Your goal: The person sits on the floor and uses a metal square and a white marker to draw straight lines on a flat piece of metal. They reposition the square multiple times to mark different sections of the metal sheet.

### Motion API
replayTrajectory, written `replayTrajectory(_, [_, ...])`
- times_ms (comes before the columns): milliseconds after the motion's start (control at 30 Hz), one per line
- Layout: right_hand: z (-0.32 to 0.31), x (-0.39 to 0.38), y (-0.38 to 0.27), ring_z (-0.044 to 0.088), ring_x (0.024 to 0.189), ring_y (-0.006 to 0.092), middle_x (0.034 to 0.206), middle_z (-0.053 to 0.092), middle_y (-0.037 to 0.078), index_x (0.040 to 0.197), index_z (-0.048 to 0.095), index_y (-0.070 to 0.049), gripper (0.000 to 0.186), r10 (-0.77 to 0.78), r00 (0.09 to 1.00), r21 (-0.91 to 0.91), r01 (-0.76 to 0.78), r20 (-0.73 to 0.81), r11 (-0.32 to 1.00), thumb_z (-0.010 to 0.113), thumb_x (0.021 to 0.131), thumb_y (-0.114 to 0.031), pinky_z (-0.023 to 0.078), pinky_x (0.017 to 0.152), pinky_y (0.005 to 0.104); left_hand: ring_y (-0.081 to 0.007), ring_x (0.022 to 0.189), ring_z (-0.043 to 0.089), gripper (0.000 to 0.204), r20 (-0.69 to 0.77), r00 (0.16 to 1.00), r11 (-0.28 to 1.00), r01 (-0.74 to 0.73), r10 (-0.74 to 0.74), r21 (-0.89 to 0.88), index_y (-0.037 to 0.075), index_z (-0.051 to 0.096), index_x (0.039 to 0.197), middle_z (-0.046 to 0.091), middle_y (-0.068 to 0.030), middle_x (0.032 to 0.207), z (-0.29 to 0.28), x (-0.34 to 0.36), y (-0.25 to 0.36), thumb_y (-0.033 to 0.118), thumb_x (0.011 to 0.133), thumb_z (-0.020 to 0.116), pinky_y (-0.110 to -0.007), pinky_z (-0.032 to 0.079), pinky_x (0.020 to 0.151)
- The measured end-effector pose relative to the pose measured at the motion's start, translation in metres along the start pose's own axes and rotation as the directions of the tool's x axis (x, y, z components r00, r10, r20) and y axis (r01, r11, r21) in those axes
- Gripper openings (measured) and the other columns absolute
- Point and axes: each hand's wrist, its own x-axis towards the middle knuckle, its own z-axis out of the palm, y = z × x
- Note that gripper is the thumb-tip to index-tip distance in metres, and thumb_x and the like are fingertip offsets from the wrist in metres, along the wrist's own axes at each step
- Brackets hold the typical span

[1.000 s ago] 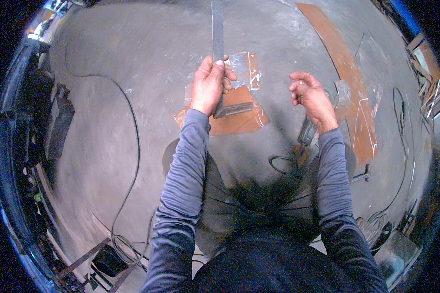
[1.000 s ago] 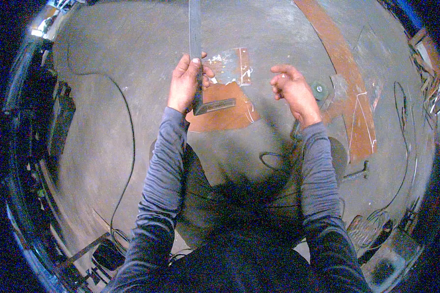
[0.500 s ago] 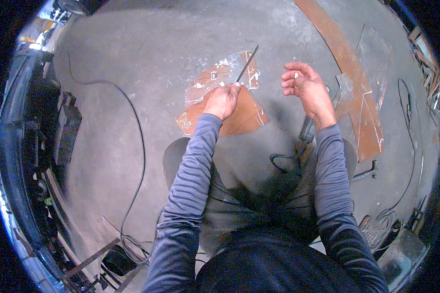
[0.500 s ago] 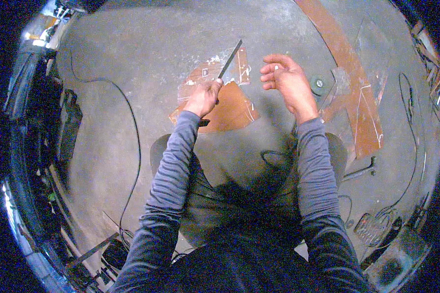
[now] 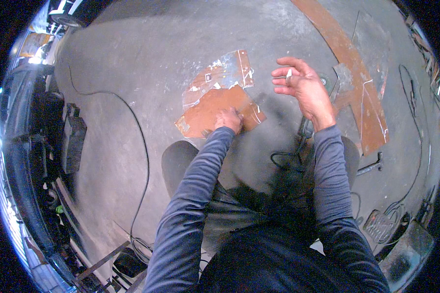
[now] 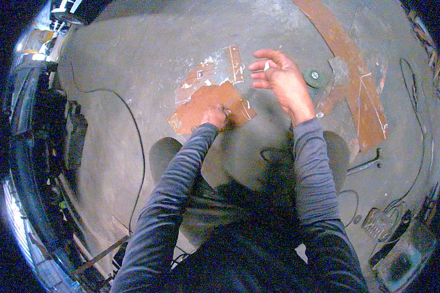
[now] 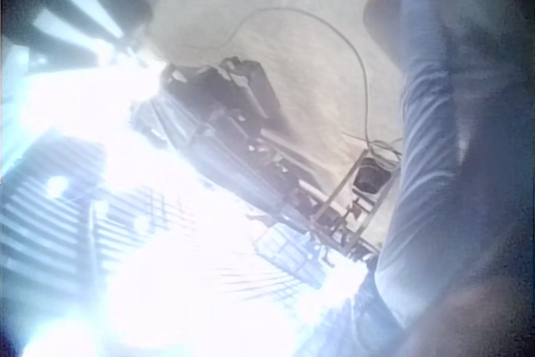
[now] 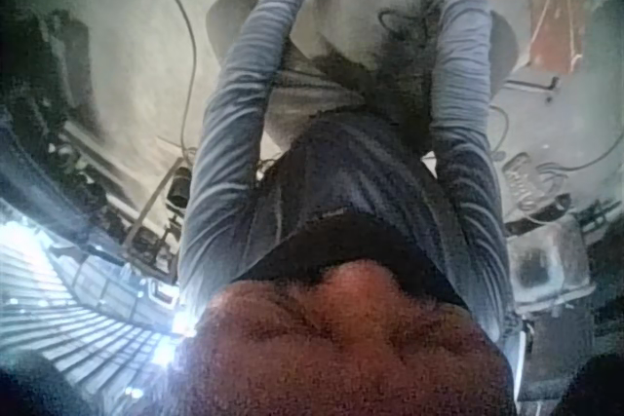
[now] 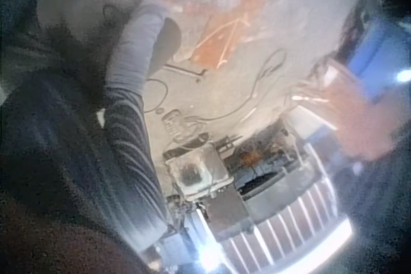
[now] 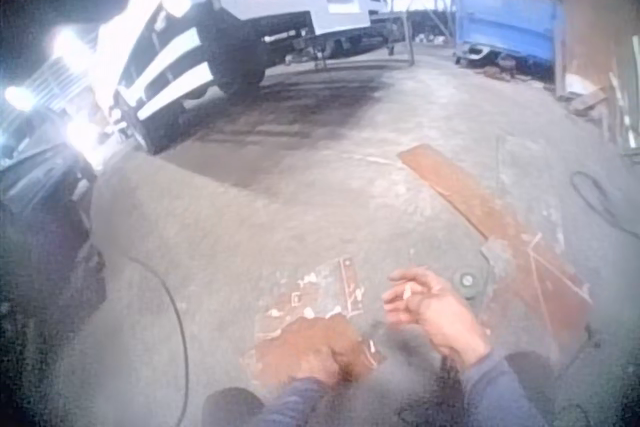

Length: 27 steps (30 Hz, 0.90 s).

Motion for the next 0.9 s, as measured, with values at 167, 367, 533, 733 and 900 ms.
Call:
replayTrajectory(167, [-0.013,0.004,0.002,0.068,0.092,0.0204,0.109,0.066,0.013,0.130,0.057,0.000,0.040,0.008,1.000,-0.065,-0.008,-0.004,0.998,0.049,0.090,-0.004,0.059,0.080,0.0325,-0.0436,0.127,0.056,0.067,0.289,0.957,0.997,0.051,-0.030,-0.063,0.007,0.060,0.134,0.058,-0.0244,0.139,-0.003,-0.018,0.044,0.060,0.096,0.049,-0.053,0.041,0.109])
replayTrajectory(367, [-0.002,0.002,-0.004,0.063,0.074,0.0120,0.100,0.066,0.008,0.126,0.059,0.000,0.036,0.022,1.000,-0.160,-0.023,-0.010,0.987,0.051,0.092,-0.008,0.051,0.061,0.0258,-0.0393,0.127,0.058,0.071,0.323,0.943,0.969,0.143,-0.073,-0.199,0.003,0.060,0.136,0.061,-0.0268,0.134,0.033,-0.018,0.036,0.058,0.092,0.058,-0.047,0.045,0.107])
replayTrajectory(533, [0.009,0.003,-0.008,0.060,0.068,0.0090,0.096,0.066,0.007,0.125,0.059,0.000,0.036,0.026,1.000,-0.171,-0.028,-0.014,0.985,0.052,0.091,-0.008,0.047,0.055,0.0248,-0.0368,0.114,0.066,0.064,0.525,0.844,0.993,-0.121,0.111,-0.015,0.006,0.067,0.126,0.069,-0.0211,0.123,0.068,-0.011,-0.003,0.056,0.087,0.068,-0.046,0.051,0.098])
replayTrajectory(733, [0.008,0.013,0.009,0.060,0.067,0.0110,0.093,0.065,0.007,0.120,0.060,0.000,0.032,0.052,0.997,-0.168,-0.060,-0.052,0.984,0.051,0.090,-0.006,0.047,0.054,0.0265,-0.0352,0.119,0.064,0.046,0.566,0.824,0.998,0.001,0.036,-0.065,0.008,0.069,0.125,0.067,-0.0184,0.129,0.056,-0.028,0.012,0.038,0.089,0.068,-0.046,0.049,0.101])
replayTrajectory(900, [-0.010,0.064,0.142,0.068,0.105,0.0397,0.113,0.071,0.020,0.106,0.073,-0.008,0.028,0.165,0.975,-0.831,-0.215,-0.150,0.513,0.055,0.093,-0.025,0.052,0.094,0.0484,-0.0353,0.130,0.054,0.041,0.076,0.975,0.974,0.216,-0.211,-0.071,0.013,0.059,0.134,0.056,-0.0165,0.136,0.040,-0.027,0.007,0.022,0.094,0.053,-0.056,0.045,0.102])
